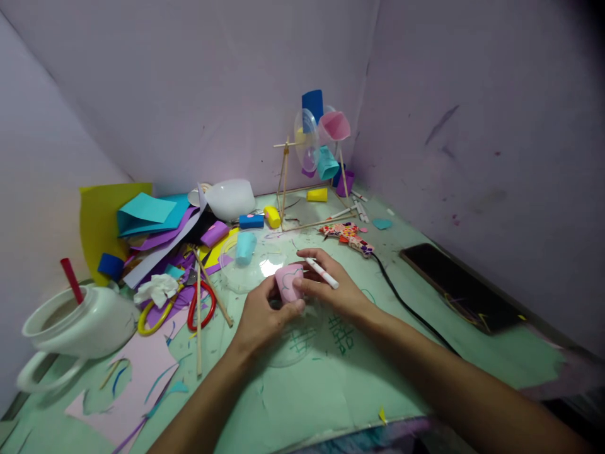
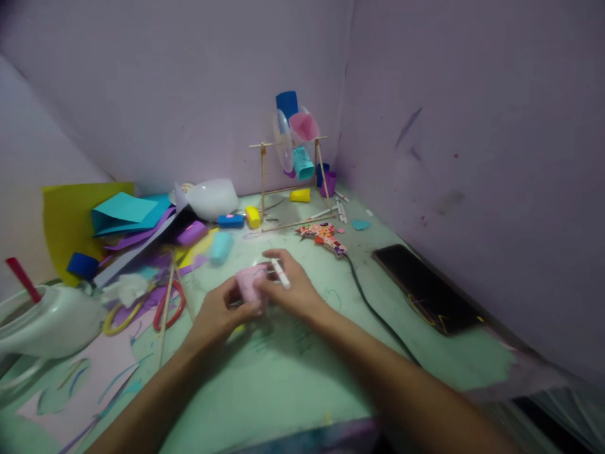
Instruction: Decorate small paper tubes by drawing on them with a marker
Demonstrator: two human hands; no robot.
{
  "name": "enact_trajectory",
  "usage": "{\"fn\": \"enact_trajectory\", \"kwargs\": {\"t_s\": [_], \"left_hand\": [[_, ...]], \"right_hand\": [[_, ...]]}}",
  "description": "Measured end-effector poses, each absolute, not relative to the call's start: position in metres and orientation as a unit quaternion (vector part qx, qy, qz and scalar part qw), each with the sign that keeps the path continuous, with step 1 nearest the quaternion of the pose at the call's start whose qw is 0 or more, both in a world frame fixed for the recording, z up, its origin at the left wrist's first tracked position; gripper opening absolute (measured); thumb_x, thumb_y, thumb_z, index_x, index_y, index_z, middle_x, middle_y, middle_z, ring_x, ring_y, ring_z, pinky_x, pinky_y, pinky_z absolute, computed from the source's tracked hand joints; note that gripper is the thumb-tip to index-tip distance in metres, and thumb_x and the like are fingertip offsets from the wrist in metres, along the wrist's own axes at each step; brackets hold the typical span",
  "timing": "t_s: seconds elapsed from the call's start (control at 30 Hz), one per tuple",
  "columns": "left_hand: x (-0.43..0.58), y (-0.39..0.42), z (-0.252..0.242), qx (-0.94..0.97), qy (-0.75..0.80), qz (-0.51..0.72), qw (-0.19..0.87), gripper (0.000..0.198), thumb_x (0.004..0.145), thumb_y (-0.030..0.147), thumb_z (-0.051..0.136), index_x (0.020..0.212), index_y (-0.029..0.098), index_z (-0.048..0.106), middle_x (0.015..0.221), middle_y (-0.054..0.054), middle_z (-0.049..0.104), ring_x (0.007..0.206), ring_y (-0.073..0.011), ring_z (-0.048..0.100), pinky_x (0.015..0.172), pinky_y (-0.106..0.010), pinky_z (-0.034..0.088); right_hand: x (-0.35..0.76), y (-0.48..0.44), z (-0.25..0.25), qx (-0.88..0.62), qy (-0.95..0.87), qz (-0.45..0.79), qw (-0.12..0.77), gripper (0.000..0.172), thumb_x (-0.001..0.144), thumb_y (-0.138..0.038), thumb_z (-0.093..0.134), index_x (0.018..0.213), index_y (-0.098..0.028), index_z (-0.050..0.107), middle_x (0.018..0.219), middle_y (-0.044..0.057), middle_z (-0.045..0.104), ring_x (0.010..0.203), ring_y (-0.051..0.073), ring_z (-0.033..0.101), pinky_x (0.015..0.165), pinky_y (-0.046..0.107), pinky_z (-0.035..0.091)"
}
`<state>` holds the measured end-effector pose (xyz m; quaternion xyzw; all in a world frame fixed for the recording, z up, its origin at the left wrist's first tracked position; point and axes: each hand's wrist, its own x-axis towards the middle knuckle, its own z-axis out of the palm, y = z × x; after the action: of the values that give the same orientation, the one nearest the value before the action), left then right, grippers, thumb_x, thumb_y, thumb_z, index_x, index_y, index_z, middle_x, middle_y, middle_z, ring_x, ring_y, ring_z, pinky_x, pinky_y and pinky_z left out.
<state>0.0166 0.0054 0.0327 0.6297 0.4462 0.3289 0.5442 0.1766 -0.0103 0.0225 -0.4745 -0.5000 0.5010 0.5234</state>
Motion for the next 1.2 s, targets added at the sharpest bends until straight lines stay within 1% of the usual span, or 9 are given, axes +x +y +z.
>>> {"fn": "enact_trajectory", "kwargs": {"t_s": [0.1, 0.3, 0.43, 0.53, 0.57, 0.63, 0.8, 0.93, 1.2], "left_hand": [[0.018, 0.004, 0.034, 0.563, 0.428, 0.348, 0.616, 0.045, 0.062, 0.025, 0.074, 0.105, 0.013, 0.067, 0.095, -0.009, 0.072, 0.088, -0.0252, 0.064, 0.074, -0.033, 0.048], [0.021, -0.002, 0.03, 0.548, 0.415, 0.378, 0.62, 0.032, 0.062, 0.021, 0.075, 0.093, 0.013, 0.072, 0.091, -0.009, 0.073, 0.081, -0.0216, 0.063, 0.069, -0.031, 0.048], [0.009, 0.005, 0.043, 0.457, 0.402, 0.455, 0.65, 0.031, 0.058, 0.025, 0.078, 0.086, 0.013, 0.072, 0.078, -0.005, 0.071, 0.067, -0.0172, 0.062, 0.055, -0.026, 0.049], [-0.007, 0.018, 0.057, 0.352, 0.369, 0.528, 0.679, 0.02, 0.054, 0.023, 0.079, 0.07, 0.015, 0.069, 0.075, -0.003, 0.07, 0.071, -0.0209, 0.065, 0.053, -0.028, 0.053], [-0.011, 0.022, 0.059, 0.327, 0.361, 0.539, 0.687, 0.018, 0.055, 0.021, 0.078, 0.069, 0.015, 0.068, 0.075, -0.004, 0.07, 0.072, -0.0224, 0.066, 0.053, -0.029, 0.054], [-0.016, 0.027, 0.06, 0.293, 0.362, 0.525, 0.712, 0.016, 0.058, 0.019, 0.074, 0.072, 0.013, 0.07, 0.072, -0.005, 0.07, 0.071, -0.0233, 0.067, 0.051, -0.031, 0.054], [-0.01, 0.026, 0.048, 0.29, 0.345, 0.456, 0.767, 0.022, 0.068, 0.015, 0.066, 0.088, 0.007, 0.071, 0.079, -0.01, 0.072, 0.07, -0.0225, 0.067, 0.052, -0.031, 0.055], [-0.006, 0.023, 0.041, 0.306, 0.348, 0.431, 0.775, 0.022, 0.066, 0.01, 0.067, 0.089, 0.009, 0.07, 0.082, -0.011, 0.073, 0.071, -0.0223, 0.066, 0.053, -0.031, 0.055], [0.0, 0.022, 0.031, 0.339, 0.331, 0.398, 0.786, 0.029, 0.064, 0.01, 0.072, 0.093, 0.01, 0.071, 0.077, -0.007, 0.072, 0.066, -0.0184, 0.064, 0.053, -0.03, 0.056]], "right_hand": [[0.181, -0.01, 0.024, -0.469, -0.505, 0.486, 0.537, 0.047, 0.07, -0.028, 0.067, 0.113, -0.022, 0.048, 0.095, 0.004, 0.061, 0.083, 0.018, 0.061, 0.072, 0.033, 0.05], [0.187, -0.011, 0.029, -0.458, -0.512, 0.486, 0.541, 0.044, 0.07, -0.03, 0.071, 0.109, -0.024, 0.052, 0.097, 0.004, 0.064, 0.089, 0.02, 0.063, 0.079, 0.036, 0.049], [0.189, -0.007, 0.033, -0.45, -0.446, 0.494, 0.596, 0.04, 0.071, -0.037, 0.071, 0.105, -0.023, 0.054, 0.107, 0.007, 0.067, 0.103, 0.024, 0.062, 0.089, 0.041, 0.046], [0.19, -0.005, 0.033, -0.451, -0.402, 0.506, 0.616, 0.036, 0.075, -0.041, 0.068, 0.102, -0.022, 0.054, 0.108, 0.01, 0.068, 0.103, 0.025, 0.062, 0.09, 0.045, 0.046], [0.19, -0.004, 0.033, -0.451, -0.395, 0.511, 0.616, 0.036, 0.075, -0.041, 0.068, 0.102, -0.022, 0.054, 0.108, 0.01, 0.068, 0.102, 0.025, 0.063, 0.089, 0.045, 0.046], [0.188, -0.004, 0.032, -0.445, -0.399, 0.518, 0.612, 0.035, 0.074, -0.039, 0.068, 0.102, -0.022, 0.054, 0.108, 0.01, 0.069, 0.102, 0.025, 0.064, 0.089, 0.045, 0.046], [0.181, -0.009, 0.027, -0.418, -0.445, 0.519, 0.598, 0.038, 0.071, -0.03, 0.071, 0.103, -0.024, 0.051, 0.107, 0.009, 0.068, 0.104, 0.024, 0.062, 0.092, 0.044, 0.046], [0.178, -0.013, 0.029, -0.424, -0.48, 0.506, 0.578, 0.04, 0.07, -0.027, 0.071, 0.102, -0.024, 0.048, 0.11, 0.009, 0.065, 0.104, 0.024, 0.063, 0.091, 0.045, 0.046], [0.174, -0.012, 0.031, -0.422, -0.515, 0.502, 0.553, 0.042, 0.067, -0.025, 0.068, 0.101, -0.023, 0.042, 0.112, 0.012, 0.062, 0.089, 0.02, 0.066, 0.08, 0.041, 0.052]]}}
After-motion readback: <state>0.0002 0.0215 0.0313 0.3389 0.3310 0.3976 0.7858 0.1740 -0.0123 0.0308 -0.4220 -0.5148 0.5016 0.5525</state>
